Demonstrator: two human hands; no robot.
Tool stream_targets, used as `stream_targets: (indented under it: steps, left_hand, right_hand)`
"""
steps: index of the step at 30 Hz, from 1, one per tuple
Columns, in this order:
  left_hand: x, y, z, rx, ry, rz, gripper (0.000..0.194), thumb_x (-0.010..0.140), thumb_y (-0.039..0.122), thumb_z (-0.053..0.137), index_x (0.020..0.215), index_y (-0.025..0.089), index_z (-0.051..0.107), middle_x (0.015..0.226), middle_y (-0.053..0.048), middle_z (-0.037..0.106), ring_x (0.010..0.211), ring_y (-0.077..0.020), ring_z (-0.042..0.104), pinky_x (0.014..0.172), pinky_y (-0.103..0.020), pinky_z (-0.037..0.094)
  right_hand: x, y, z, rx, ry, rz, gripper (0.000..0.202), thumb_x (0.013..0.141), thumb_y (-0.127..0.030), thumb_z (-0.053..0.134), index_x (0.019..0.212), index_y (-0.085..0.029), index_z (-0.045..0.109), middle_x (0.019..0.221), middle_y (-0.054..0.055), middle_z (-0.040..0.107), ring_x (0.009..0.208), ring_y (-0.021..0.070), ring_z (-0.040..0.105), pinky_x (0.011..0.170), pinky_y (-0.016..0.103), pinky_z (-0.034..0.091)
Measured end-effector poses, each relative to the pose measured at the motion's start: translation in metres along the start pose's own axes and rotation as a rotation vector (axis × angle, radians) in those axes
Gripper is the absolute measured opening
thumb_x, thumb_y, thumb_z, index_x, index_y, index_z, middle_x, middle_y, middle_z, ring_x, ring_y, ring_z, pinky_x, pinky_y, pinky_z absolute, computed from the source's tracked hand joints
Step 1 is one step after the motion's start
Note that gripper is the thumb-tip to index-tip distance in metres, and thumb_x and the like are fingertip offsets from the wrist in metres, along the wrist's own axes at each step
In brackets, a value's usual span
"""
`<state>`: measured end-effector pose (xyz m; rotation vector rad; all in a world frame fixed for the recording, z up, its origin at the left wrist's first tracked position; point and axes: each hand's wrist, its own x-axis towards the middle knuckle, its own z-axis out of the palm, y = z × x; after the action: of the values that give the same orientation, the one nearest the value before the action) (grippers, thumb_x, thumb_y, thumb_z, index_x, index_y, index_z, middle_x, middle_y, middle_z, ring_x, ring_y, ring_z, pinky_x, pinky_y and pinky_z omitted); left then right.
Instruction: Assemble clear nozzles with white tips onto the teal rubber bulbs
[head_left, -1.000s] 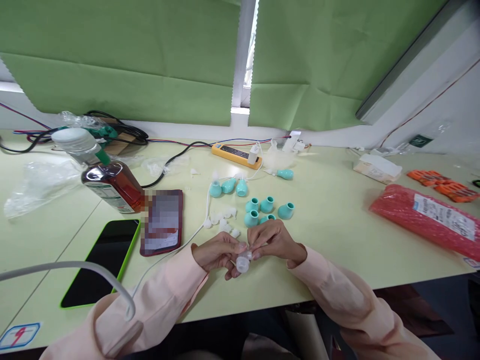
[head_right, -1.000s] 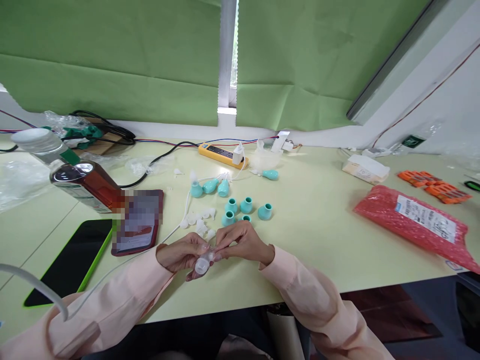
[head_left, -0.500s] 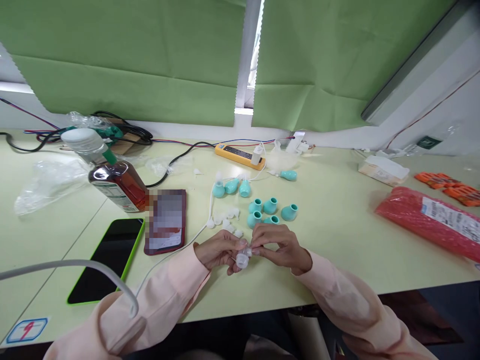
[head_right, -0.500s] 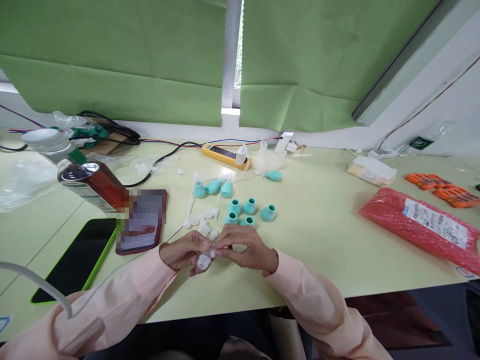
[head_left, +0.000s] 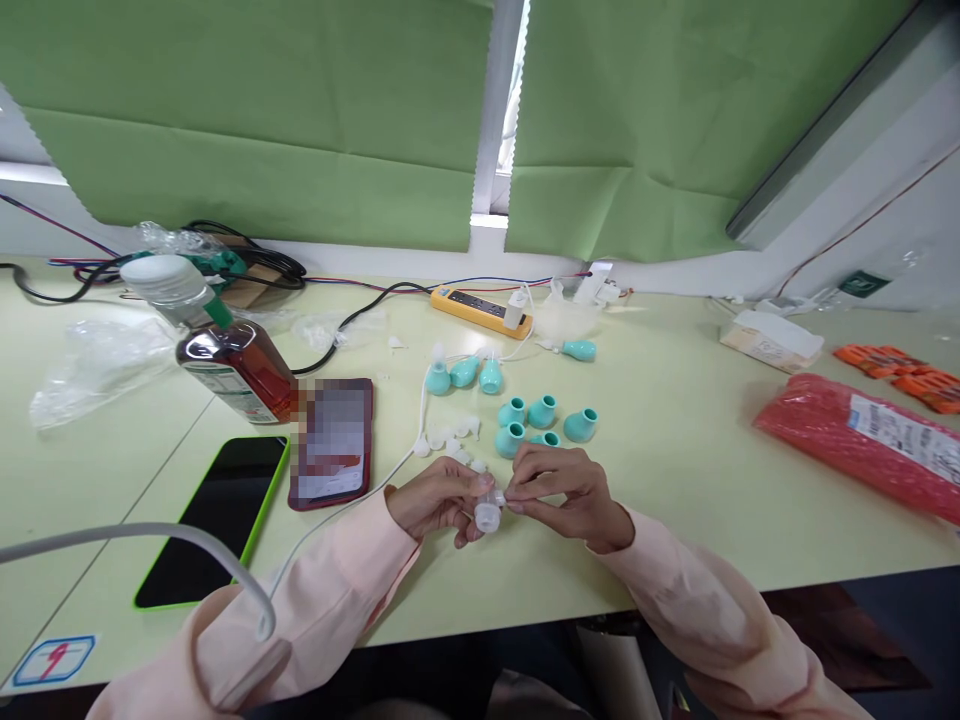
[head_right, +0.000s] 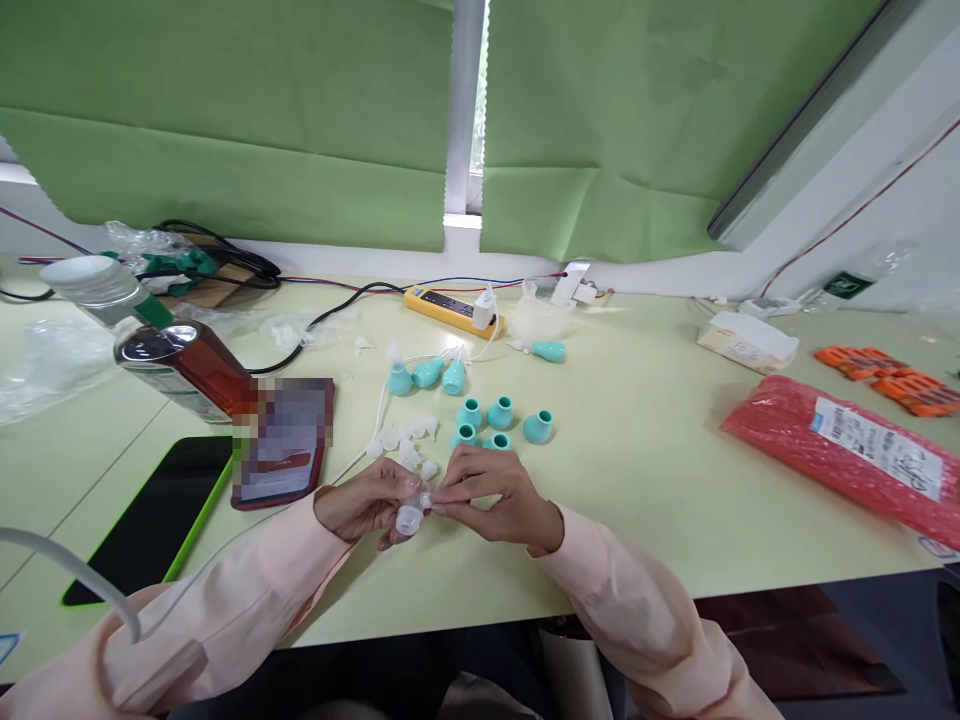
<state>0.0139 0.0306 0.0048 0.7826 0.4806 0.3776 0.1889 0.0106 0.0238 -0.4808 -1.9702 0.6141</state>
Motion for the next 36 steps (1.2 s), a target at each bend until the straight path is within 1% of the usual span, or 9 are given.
stream_targets:
  steps: [6,11,14,20,25,30,31,33,36]
  left_hand:
    - [0.001,0.000,0.001,0.028,0.050,0.000,0.033,0.063,0.035,0.063,0.059,0.002,0.061,0.042,-0.005,0.055,0.035,-0.0089,0.049,0.029,-0.016,0.037]
    - [0.000,0.002,0.002,0.044,0.068,-0.010,0.033,0.062,0.036,0.063,0.059,0.003,0.061,0.041,-0.004,0.055,0.034,-0.0091,0.049,0.028,-0.016,0.037]
    - [-0.002,0.004,0.002,0.063,0.060,-0.007,0.031,0.064,0.034,0.062,0.059,0.003,0.062,0.043,-0.005,0.055,0.036,-0.0088,0.049,0.030,-0.017,0.039]
    - [-0.007,0.013,0.001,0.129,0.059,-0.014,0.028,0.064,0.032,0.062,0.059,0.005,0.061,0.045,-0.005,0.056,0.037,-0.0095,0.051,0.031,-0.017,0.040]
    - [-0.008,0.018,-0.001,0.182,0.069,-0.021,0.027,0.065,0.031,0.060,0.059,0.005,0.061,0.042,-0.004,0.054,0.035,-0.0088,0.049,0.030,-0.016,0.037]
    - [-0.014,0.024,0.000,0.219,0.075,-0.024,0.023,0.056,0.029,0.063,0.055,0.006,0.060,0.038,-0.002,0.052,0.029,-0.0079,0.043,0.027,-0.018,0.029]
    - [-0.017,0.026,0.001,0.256,0.094,-0.013,0.022,0.055,0.029,0.063,0.055,0.007,0.060,0.038,-0.001,0.051,0.029,-0.0075,0.042,0.028,-0.018,0.029]
    - [-0.023,0.032,0.002,0.413,0.189,0.050,0.020,0.055,0.029,0.063,0.057,0.009,0.059,0.040,0.000,0.050,0.033,-0.0071,0.042,0.032,-0.019,0.030]
    - [-0.031,0.039,0.003,0.888,0.429,0.226,0.019,0.056,0.027,0.062,0.066,0.010,0.061,0.048,0.001,0.051,0.043,-0.0073,0.044,0.041,-0.019,0.034]
  right_hand:
    - [-0.002,0.001,-0.006,-0.182,-0.108,-0.072,0.006,0.071,-0.011,0.056,0.073,-0.016,0.058,0.062,0.003,0.059,0.059,0.0108,0.049,0.053,0.025,0.043]
    - [-0.007,0.001,-0.005,-0.337,-0.184,-0.059,0.006,0.075,-0.012,0.049,0.077,-0.017,0.052,0.063,0.002,0.055,0.062,0.0115,0.048,0.057,0.026,0.042]
    - [-0.007,0.000,-0.003,-0.364,-0.177,-0.026,0.007,0.075,-0.011,0.046,0.077,-0.017,0.049,0.065,0.003,0.054,0.062,0.0128,0.046,0.057,0.028,0.041]
    - [-0.002,-0.002,-0.002,-0.375,-0.098,0.001,0.009,0.073,-0.009,0.046,0.076,-0.018,0.046,0.066,0.002,0.053,0.062,0.0135,0.041,0.062,0.032,0.039]
    - [0.002,-0.003,0.001,-0.388,-0.107,0.058,0.009,0.073,-0.009,0.046,0.076,-0.018,0.046,0.068,0.002,0.052,0.069,0.0150,0.039,0.063,0.031,0.038]
    - [0.004,-0.001,-0.006,-0.434,-0.069,0.093,0.008,0.074,-0.010,0.046,0.076,-0.018,0.045,0.068,0.002,0.052,0.072,0.0161,0.040,0.066,0.032,0.036]
    - [0.006,0.000,-0.009,-0.468,-0.058,0.091,0.007,0.074,-0.011,0.046,0.076,-0.018,0.045,0.068,0.002,0.052,0.072,0.0162,0.041,0.066,0.032,0.036]
    - [0.009,0.001,-0.014,-0.584,-0.089,0.079,0.005,0.075,-0.012,0.046,0.076,-0.017,0.046,0.068,0.003,0.054,0.073,0.0166,0.041,0.065,0.032,0.033]
    - [0.017,0.006,-0.015,-0.830,-0.264,0.048,0.007,0.079,-0.015,0.043,0.077,-0.016,0.050,0.069,0.003,0.056,0.076,0.0176,0.043,0.065,0.033,0.030]
